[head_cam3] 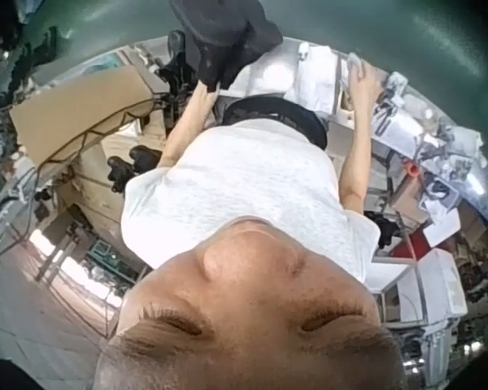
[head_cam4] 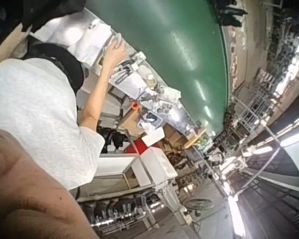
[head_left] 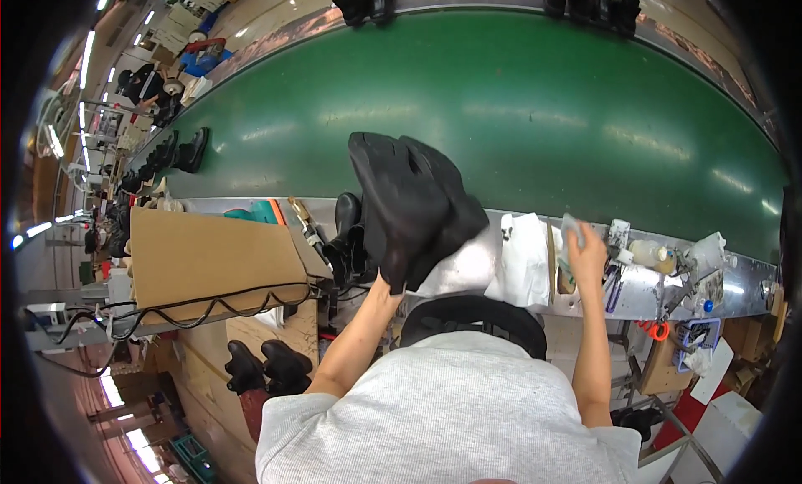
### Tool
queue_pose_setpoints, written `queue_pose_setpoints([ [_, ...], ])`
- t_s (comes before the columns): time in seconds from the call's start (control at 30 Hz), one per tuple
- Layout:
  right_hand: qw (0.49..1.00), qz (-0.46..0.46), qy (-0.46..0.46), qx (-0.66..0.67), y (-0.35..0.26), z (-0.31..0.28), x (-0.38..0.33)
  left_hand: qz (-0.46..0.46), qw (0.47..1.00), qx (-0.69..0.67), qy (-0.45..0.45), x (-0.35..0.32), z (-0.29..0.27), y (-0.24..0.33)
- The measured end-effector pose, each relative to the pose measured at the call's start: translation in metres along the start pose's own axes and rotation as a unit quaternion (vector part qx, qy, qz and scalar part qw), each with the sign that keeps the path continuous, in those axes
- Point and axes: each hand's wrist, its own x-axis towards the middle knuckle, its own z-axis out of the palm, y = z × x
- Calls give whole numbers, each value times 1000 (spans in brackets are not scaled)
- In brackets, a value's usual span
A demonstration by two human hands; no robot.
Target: Cleaning and inspecting black boots on a production line.
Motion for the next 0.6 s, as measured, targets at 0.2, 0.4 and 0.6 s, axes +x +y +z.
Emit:
queue_pose_setpoints([
  [0.2,921,91,-131,-355,-3,24,-28,48,998,-11,39,5,2,67],
  [0.4,943,-151,-204,-214,-48,79,-47,24,983,-182,8,22,-35,52],
  [0.6,892,-198,-237,-329,-2,80,-59,14,933,-360,-7,94,-82,64],
])
